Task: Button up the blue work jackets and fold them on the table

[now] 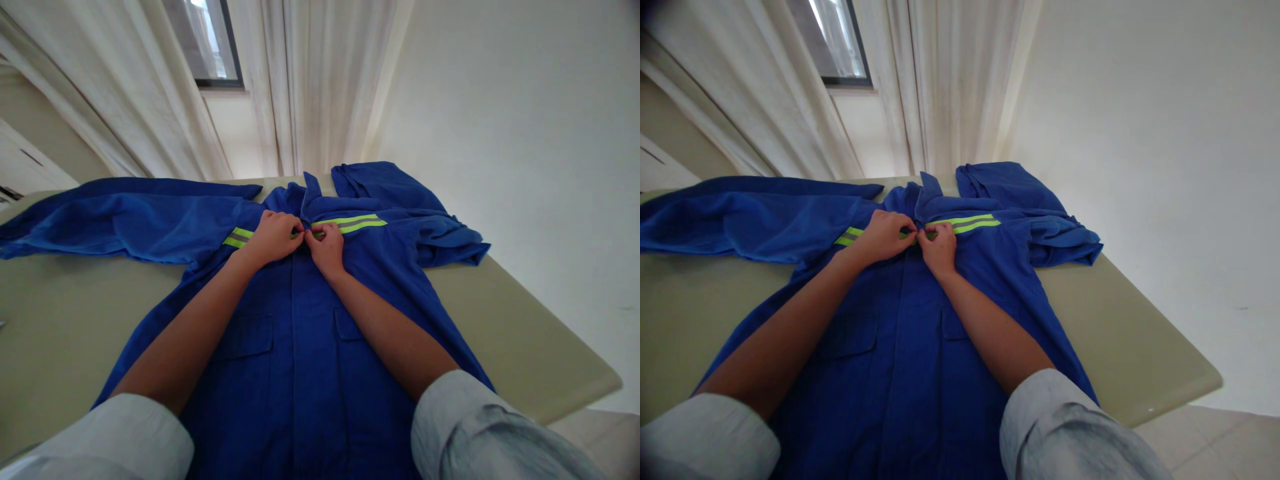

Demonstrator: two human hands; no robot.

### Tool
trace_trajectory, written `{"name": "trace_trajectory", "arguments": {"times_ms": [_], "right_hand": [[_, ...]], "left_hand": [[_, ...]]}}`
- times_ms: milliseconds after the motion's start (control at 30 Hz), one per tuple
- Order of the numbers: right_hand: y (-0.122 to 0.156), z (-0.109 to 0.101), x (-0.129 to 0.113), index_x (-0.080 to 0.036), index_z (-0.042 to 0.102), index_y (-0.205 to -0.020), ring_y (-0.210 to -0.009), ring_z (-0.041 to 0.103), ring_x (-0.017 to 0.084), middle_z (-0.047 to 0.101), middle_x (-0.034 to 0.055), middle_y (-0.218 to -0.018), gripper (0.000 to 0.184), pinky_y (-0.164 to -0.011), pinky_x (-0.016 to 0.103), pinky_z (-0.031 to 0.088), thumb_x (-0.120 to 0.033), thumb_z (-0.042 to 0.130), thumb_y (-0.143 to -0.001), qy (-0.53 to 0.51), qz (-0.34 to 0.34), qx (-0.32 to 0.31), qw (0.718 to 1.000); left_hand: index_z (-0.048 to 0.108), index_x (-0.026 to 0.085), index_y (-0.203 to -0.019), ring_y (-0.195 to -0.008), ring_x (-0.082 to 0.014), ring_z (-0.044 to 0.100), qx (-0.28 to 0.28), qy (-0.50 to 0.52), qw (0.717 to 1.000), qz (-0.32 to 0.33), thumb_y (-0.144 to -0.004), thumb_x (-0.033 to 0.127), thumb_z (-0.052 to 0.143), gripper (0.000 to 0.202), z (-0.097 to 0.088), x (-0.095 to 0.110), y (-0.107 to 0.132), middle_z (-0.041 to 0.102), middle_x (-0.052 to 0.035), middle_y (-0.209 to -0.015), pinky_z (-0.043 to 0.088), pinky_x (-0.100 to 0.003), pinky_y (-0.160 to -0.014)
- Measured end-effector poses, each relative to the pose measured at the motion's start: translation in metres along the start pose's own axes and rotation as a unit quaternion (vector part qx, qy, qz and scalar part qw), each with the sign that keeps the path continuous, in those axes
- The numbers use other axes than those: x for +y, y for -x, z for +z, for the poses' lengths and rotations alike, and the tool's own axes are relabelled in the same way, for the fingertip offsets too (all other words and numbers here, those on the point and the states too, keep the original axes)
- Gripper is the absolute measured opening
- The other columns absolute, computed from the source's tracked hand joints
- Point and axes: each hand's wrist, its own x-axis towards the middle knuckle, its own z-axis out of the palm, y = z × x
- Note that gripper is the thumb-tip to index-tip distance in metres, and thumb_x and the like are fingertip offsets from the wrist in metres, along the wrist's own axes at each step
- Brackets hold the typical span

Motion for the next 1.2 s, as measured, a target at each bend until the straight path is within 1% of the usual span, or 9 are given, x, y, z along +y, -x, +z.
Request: {"name": "trace_trajectory", "arguments": {"times_ms": [100,233,400,533,633,767,900,1033,1200], "right_hand": [[0.003,-0.003,-0.005,-0.020,0.065,-0.100,-0.096,0.060,0.023,0.064,0.0080,-0.103,0.016,-0.088,0.035,0.053,-0.022,0.068,-0.084,0.033,-0.042,0.016,0.998],[0.007,-0.006,-0.013,-0.021,0.068,-0.101,-0.102,0.061,0.025,0.066,0.0081,-0.103,0.013,-0.093,0.036,0.049,-0.017,0.061,-0.091,0.069,-0.109,-0.033,0.991],[0.008,-0.005,-0.015,-0.021,0.071,-0.100,-0.089,0.064,0.022,0.070,0.0065,-0.100,0.012,-0.083,0.033,0.049,-0.024,0.059,-0.098,0.087,-0.066,-0.048,0.993],[0.008,-0.006,-0.015,-0.021,0.071,-0.095,-0.084,0.065,0.021,0.072,0.0056,-0.093,0.015,-0.079,0.031,0.047,-0.030,0.061,-0.100,0.111,-0.038,-0.068,0.991],[0.010,-0.008,-0.019,-0.021,0.070,-0.094,-0.085,0.064,0.023,0.071,0.0067,-0.093,0.015,-0.076,0.031,0.044,-0.031,0.061,-0.101,0.161,-0.046,-0.092,0.982],[0.013,-0.011,-0.027,-0.020,0.067,-0.102,-0.089,0.062,0.024,0.069,0.0107,-0.103,0.013,-0.075,0.031,0.043,-0.028,0.058,-0.102,0.232,-0.084,-0.112,0.963],[0.014,-0.011,-0.031,-0.019,0.066,-0.103,-0.092,0.062,0.025,0.069,0.0129,-0.106,0.014,-0.075,0.032,0.043,-0.026,0.054,-0.104,0.267,-0.100,-0.143,0.948],[0.012,-0.011,-0.029,-0.018,0.065,-0.102,-0.090,0.063,0.026,0.070,0.0122,-0.104,0.013,-0.072,0.033,0.041,-0.030,0.059,-0.102,0.263,-0.064,-0.152,0.950],[0.007,-0.009,-0.022,-0.018,0.067,-0.094,-0.084,0.064,0.024,0.072,0.0091,-0.094,0.014,-0.070,0.032,0.039,-0.031,0.066,-0.098,0.227,-0.052,-0.146,0.961]], "left_hand": [[0.073,0.019,-0.101,-0.102,-0.0309,0.068,-0.020,-0.062,0.997,0.052,-0.089,0.022,0.063,0.016,-0.004,0.006,0.003,0.077,-0.0100,-0.105,0.040,-0.047,-0.093],[0.070,0.018,-0.096,-0.098,-0.0311,0.066,-0.015,-0.118,0.990,0.081,-0.094,0.013,0.053,0.018,-0.007,0.010,0.004,0.076,-0.0119,-0.098,0.040,-0.047,-0.088],[0.071,0.018,-0.097,-0.096,-0.0319,0.064,0.025,-0.145,0.982,0.118,-0.098,0.017,0.051,0.020,-0.009,0.011,0.004,0.074,-0.0127,-0.093,0.041,-0.049,-0.088],[0.073,0.020,-0.092,-0.096,-0.0299,0.064,0.041,-0.149,0.977,0.144,-0.098,0.017,0.053,0.021,-0.010,0.011,0.004,0.074,-0.0119,-0.091,0.042,-0.048,-0.089],[0.073,0.021,-0.088,-0.094,-0.0284,0.064,0.037,-0.155,0.975,0.153,-0.097,0.016,0.054,0.021,-0.011,0.012,0.004,0.074,-0.0108,-0.089,0.042,-0.046,-0.088],[0.072,0.018,-0.085,-0.091,-0.0286,0.064,0.020,-0.148,0.977,0.151,-0.096,0.013,0.055,0.021,-0.013,0.016,0.003,0.073,-0.0123,-0.086,0.043,-0.044,-0.086],[0.073,0.017,-0.085,-0.089,-0.0282,0.065,0.008,-0.164,0.974,0.156,-0.095,0.010,0.055,0.022,-0.016,0.018,0.003,0.073,-0.0126,-0.085,0.042,-0.044,-0.084],[0.073,0.018,-0.082,-0.087,-0.0281,0.066,0.004,-0.163,0.971,0.173,-0.094,0.009,0.056,0.023,-0.016,0.017,0.003,0.074,-0.0114,-0.083,0.042,-0.044,-0.084],[0.073,0.019,-0.082,-0.089,-0.0286,0.066,0.005,-0.150,0.972,0.181,-0.093,0.010,0.057,0.021,-0.015,0.013,0.003,0.074,-0.0112,-0.083,0.042,-0.046,-0.086]]}}
